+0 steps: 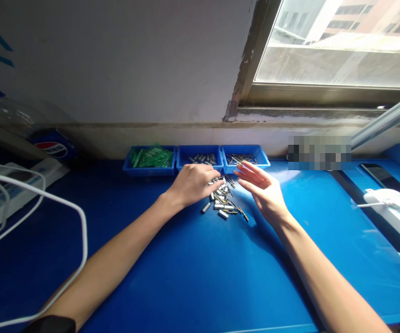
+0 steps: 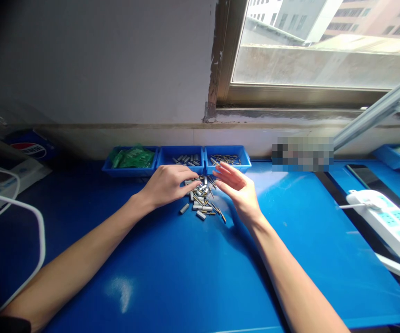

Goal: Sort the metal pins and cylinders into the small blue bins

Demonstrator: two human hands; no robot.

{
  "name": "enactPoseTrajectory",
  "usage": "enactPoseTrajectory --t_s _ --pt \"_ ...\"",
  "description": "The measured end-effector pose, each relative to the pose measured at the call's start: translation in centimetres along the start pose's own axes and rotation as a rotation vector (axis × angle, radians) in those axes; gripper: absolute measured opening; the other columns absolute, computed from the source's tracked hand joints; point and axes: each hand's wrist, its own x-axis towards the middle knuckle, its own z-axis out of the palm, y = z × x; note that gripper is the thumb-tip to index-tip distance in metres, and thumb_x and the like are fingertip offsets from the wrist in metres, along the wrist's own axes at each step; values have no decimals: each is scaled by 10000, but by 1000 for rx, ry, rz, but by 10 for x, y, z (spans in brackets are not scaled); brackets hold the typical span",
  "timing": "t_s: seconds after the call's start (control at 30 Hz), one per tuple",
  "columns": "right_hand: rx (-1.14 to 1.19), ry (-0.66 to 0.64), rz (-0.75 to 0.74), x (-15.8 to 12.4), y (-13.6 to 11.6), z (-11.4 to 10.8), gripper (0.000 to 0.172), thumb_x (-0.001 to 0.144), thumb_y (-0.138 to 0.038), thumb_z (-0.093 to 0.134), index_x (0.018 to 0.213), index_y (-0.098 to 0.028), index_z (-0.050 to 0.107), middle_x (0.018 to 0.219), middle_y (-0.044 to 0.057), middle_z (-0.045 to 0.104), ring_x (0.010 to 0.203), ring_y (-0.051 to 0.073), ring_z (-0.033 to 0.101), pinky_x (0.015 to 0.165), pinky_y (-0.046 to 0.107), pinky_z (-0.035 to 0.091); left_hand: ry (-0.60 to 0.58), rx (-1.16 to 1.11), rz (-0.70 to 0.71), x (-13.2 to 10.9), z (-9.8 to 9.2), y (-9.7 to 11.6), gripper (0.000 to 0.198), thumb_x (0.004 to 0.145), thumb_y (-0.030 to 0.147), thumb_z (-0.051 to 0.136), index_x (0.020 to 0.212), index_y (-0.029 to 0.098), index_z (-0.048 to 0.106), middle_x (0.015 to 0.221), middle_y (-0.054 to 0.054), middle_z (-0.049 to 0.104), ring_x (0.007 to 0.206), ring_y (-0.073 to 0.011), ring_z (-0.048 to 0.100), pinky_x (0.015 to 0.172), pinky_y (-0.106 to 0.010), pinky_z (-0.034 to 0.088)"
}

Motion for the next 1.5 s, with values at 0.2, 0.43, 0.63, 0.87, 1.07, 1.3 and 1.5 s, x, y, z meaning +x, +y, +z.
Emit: enactPoseTrajectory --t_s 0.2,0.43,0.63,0.87,1.07,1.3,1.5 --pt "-431 23 -151 3 7 -7 368 884 -371 760 1236 -262 747 1300 94 740 1188 317 703 1101 527 538 -33 8 -10 1 0 0 210 997 289 608 942 183 781 906 -50 785 861 -206 748 733 -295 520" --pt "-841 -99 -351 4 20 -7 293 958 -280 635 1216 -268 774 1263 95 755 1206 321 671 1084 555 517 -70 19 -2 0 1 0 227 996 270 596 924 180 791 877 -47 777 833 -213 744 703 -307 487" --pt "-964 -142 -411 5 24 -12 241 995 -275 580 1080 -270 805 1122 98 787 1063 322 694 955 538 574 -89 34 -6 1 0 2 234 995 271 594 898 178 786 851 -46 771 801 -208 734 676 -303 463" --pt "-725 -5 -257 5 23 -9 214 921 -336 690 1091 -234 771 1006 85 803 829 263 757 812 451 635 -127 40 -23 1 -2 4 238 1002 281 588 932 184 793 853 -47 768 798 -208 730 664 -300 459" --pt "-429 9 -144 -1 8 0 237 866 -395 770 1067 -274 739 1104 67 795 946 295 775 934 523 632 -111 11 -18 1 0 5 252 1000 271 610 1199 212 752 1012 -42 787 911 -213 746 724 -293 494" --pt "-240 -2 -80 -6 -7 10 262 795 -399 863 928 -265 682 1083 74 783 888 278 778 865 468 651 -155 23 90 0 5 0 237 1029 249 566 961 212 790 959 -32 772 848 -186 729 704 -285 472" --pt "-206 -57 24 -2 -6 5 233 879 -492 767 995 -291 746 857 44 791 763 253 766 784 452 657 -79 31 67 0 2 1 220 997 224 584 883 180 766 852 -42 750 787 -182 713 670 -285 451"
